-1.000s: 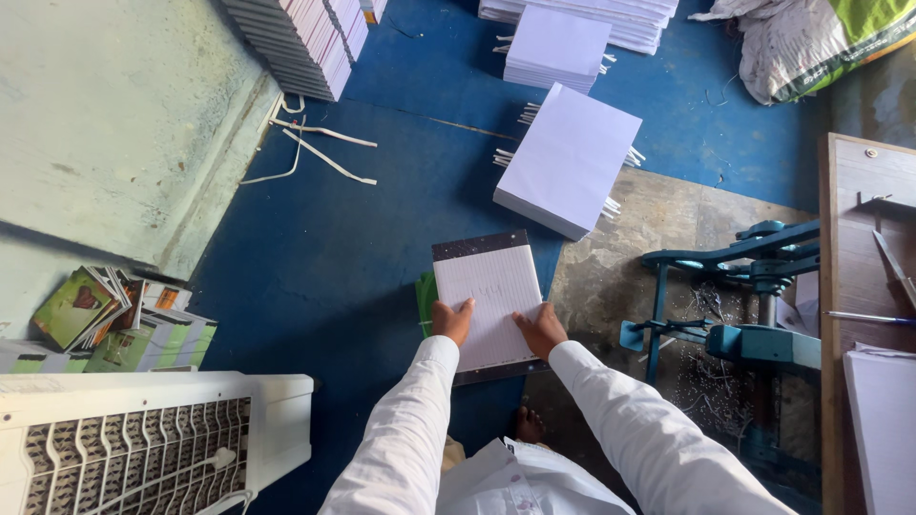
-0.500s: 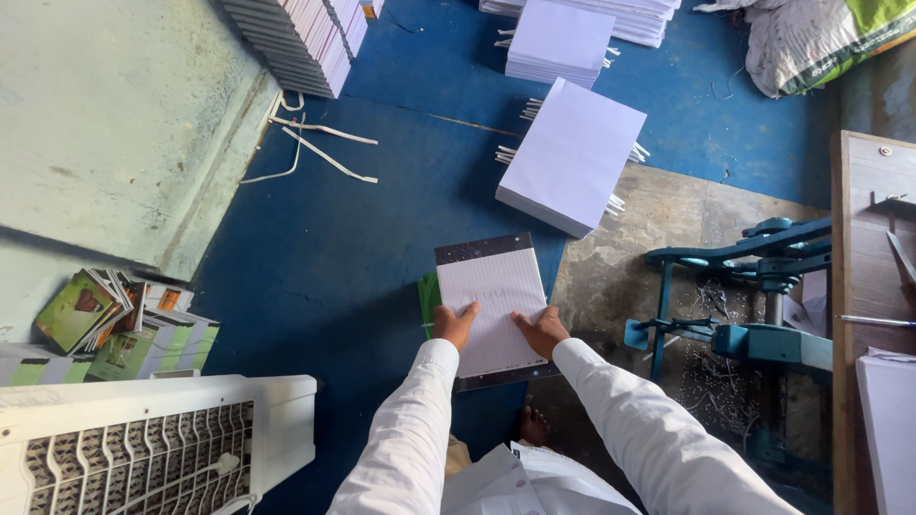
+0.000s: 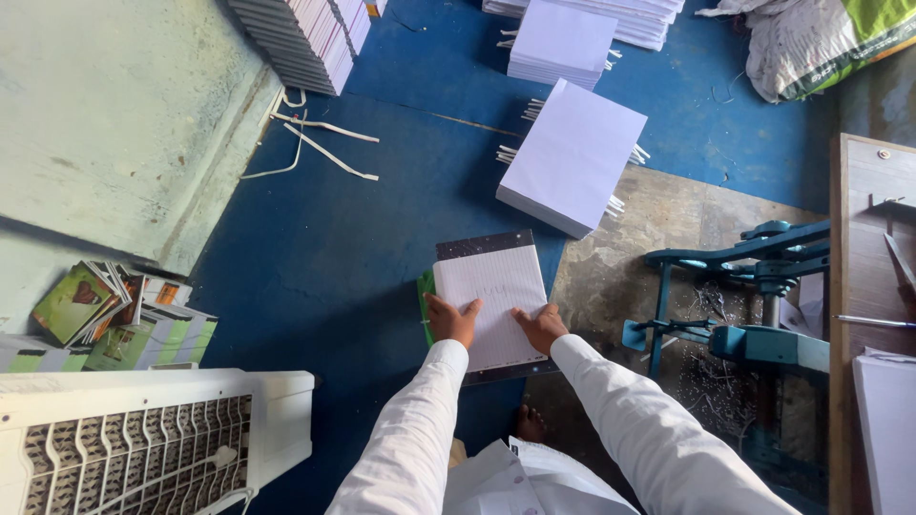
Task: The person stacks printed covers and paper sheets, places them on a green stool, writes on the top sheet with a pen, and ties the stack with a white string to form a notebook.
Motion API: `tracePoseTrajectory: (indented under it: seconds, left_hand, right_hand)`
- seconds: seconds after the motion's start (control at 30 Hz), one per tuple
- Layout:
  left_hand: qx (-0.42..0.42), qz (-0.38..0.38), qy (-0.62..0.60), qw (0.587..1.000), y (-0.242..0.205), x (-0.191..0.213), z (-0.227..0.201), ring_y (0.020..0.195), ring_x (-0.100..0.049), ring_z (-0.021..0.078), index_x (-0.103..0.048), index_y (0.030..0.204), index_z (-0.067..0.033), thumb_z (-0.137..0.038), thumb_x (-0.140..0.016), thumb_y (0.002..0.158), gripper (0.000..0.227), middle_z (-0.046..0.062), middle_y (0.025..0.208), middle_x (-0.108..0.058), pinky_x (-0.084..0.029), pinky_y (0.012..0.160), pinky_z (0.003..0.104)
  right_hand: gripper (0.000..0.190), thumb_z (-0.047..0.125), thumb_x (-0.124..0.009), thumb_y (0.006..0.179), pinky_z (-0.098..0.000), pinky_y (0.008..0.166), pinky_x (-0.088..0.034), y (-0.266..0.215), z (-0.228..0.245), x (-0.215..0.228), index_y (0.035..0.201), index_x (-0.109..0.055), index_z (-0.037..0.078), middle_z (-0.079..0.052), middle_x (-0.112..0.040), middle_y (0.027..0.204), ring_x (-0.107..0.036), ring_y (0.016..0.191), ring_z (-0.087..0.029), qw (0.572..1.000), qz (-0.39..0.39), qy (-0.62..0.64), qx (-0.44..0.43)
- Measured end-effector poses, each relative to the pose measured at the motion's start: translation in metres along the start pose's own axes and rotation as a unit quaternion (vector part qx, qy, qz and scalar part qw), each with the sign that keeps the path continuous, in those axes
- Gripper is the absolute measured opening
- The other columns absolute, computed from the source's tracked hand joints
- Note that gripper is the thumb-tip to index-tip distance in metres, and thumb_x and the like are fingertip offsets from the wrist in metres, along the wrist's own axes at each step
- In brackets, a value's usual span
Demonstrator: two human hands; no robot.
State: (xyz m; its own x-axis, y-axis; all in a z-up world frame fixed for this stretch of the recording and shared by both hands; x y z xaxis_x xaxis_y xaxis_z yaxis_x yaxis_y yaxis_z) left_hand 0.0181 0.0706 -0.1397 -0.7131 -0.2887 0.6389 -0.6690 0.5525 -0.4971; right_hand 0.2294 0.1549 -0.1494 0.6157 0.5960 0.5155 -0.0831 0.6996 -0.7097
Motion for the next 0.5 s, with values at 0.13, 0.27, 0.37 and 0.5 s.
tracePoseTrajectory:
  seconds: [0.13,0.27,0.37,0.5]
  left_hand:
    - [0.008,0.021,-0.003,1.0,0.001,0.002,-0.004,0.139,-0.048,0.0416,0.001,0.161,-0.0018,-0.06,-0.075,0.082,0.125,0.026,0.162,-0.026,-0.051,0.107,0.043]
    - [0.014,0.07,-0.037,0.997,0.016,-0.007,0.005,0.136,-0.052,0.0428,-0.001,0.162,0.0003,-0.059,-0.075,0.082,0.124,0.028,0.161,-0.027,-0.049,0.109,0.043]
    - [-0.003,0.075,-0.043,0.996,0.025,-0.01,0.011,0.136,-0.051,0.0431,-0.005,0.16,0.0038,-0.061,-0.078,0.081,0.126,0.03,0.156,-0.034,-0.046,0.111,0.042]
    - [-0.057,0.062,-0.155,0.984,0.03,-0.002,0.008,0.135,-0.055,0.0408,-0.019,0.156,0.0072,-0.062,-0.08,0.077,0.121,0.032,0.149,-0.047,-0.045,0.113,0.038]
  right_hand:
    - [0.089,0.062,-0.064,0.091,-0.0401,0.083,-0.062,-0.001,0.003,0.001,0.132,-0.035,-0.012,-0.033,-0.063,0.122,-0.075,0.099,-0.036,1.0,-0.005,0.002,0.004]
    - [0.089,0.059,-0.066,0.092,-0.0405,0.083,-0.063,-0.001,0.004,0.001,0.132,-0.034,-0.014,-0.034,-0.063,0.12,-0.076,0.099,-0.038,1.0,-0.013,0.005,0.019]
    - [0.085,0.054,-0.071,0.087,-0.0432,0.082,-0.064,-0.002,0.004,0.003,0.129,-0.037,-0.012,-0.03,-0.068,0.118,-0.077,0.101,-0.037,0.999,0.017,0.041,-0.015]
    - [0.087,0.059,-0.067,0.088,-0.0451,0.088,-0.061,-0.007,0.001,0.018,0.131,-0.049,-0.014,-0.033,-0.071,0.118,-0.075,0.102,-0.038,0.994,0.063,0.091,-0.005]
Point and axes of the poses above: each hand's wrist, its own y-axis towards the middle knuckle, its own x-axis out of the back of the hand, z = x × y, the point moved 5 cm from there along y, towards the middle knuckle
